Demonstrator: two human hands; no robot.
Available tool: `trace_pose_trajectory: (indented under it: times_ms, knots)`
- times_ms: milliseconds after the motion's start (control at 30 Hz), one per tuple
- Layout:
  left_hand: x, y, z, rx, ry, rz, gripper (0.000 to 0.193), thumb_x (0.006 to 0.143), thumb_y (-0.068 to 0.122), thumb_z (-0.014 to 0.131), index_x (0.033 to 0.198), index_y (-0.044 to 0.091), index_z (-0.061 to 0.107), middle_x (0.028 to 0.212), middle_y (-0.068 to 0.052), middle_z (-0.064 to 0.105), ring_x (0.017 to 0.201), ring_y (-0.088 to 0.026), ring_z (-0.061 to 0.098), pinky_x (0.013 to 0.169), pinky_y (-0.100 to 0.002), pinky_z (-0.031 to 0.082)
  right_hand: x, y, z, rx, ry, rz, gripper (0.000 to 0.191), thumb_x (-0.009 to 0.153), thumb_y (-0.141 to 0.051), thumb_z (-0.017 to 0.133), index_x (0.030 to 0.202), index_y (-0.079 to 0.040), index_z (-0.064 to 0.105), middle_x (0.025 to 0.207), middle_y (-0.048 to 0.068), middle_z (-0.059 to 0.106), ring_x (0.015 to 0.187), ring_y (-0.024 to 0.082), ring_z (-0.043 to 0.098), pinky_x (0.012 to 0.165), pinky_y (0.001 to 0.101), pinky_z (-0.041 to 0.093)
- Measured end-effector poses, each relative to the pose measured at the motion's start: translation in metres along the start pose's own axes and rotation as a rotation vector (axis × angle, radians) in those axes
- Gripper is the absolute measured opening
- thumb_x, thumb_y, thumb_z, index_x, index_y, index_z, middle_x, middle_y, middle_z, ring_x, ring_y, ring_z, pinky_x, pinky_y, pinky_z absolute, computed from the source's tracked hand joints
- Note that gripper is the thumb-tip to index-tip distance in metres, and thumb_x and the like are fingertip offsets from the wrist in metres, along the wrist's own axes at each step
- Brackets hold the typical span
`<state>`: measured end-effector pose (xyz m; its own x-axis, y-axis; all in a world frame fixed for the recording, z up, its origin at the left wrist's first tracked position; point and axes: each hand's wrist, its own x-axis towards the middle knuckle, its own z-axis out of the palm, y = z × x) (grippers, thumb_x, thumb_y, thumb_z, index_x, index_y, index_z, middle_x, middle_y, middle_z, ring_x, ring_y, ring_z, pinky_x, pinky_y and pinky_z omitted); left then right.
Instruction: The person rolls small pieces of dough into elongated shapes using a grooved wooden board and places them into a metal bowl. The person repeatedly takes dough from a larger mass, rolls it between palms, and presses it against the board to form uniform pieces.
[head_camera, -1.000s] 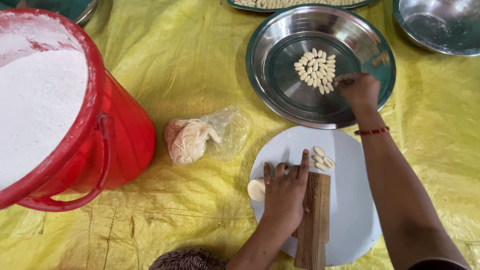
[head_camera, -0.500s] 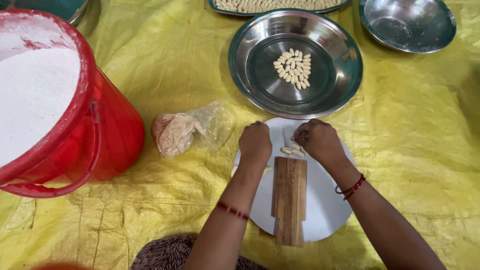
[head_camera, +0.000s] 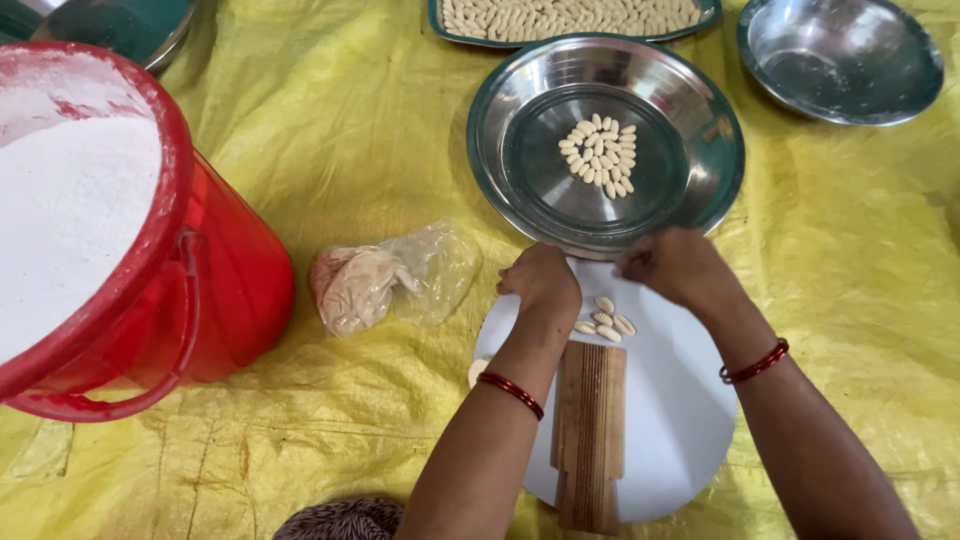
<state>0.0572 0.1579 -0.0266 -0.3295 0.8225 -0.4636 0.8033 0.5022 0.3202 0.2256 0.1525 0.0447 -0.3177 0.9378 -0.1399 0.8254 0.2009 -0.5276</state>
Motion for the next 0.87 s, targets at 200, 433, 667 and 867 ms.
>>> trace_pose_trajectory:
  times_ms: [200,433,667,867]
  knots:
    - [0.004,0.005,-0.002,0.022,-0.108,0.001,0.037,0.093,0.007,0.068,0.129,0.000,0.067,0.135,-0.023,0.063,0.127,-0.045,0.059,0.110,-0.059,0.044,-0.035,-0.020,0.044,-0.281,0.117,-0.070,0.013,0.087,-0.020,0.074,0.090,-0.009,0.080,0.093,0.015,0.073,0.082,0.036,0.072,0.076,0.0454,0.058]
    - [-0.006,0.006,-0.014,0.129,-0.057,0.018,0.038,0.094,0.007,0.068,0.130,-0.004,0.067,0.132,-0.029,0.065,0.122,-0.047,0.063,0.104,-0.056,0.050,-0.051,-0.023,0.044,-0.170,0.209,-0.105,0.015,0.084,-0.021,0.074,0.092,-0.009,0.079,0.094,0.014,0.072,0.081,0.036,0.071,0.075,0.0466,0.057]
    - [-0.010,0.004,-0.027,0.073,-0.109,0.023,0.035,0.094,0.006,0.069,0.129,0.000,0.069,0.134,-0.027,0.064,0.125,-0.046,0.061,0.106,-0.058,0.049,-0.021,0.008,0.016,-0.044,0.277,-0.015,0.018,0.081,-0.026,0.077,0.091,-0.012,0.082,0.084,0.008,0.078,0.072,0.021,0.076,0.070,0.0343,0.061]
    - [-0.017,0.008,-0.035,0.013,-0.104,0.001,0.035,0.095,0.007,0.068,0.129,0.000,0.070,0.135,-0.027,0.064,0.126,-0.049,0.061,0.106,-0.062,0.048,0.096,0.067,-0.006,0.024,0.483,0.050,0.026,0.084,-0.033,0.086,0.100,-0.013,0.083,0.088,0.010,0.077,0.075,0.022,0.074,0.075,0.0339,0.059]
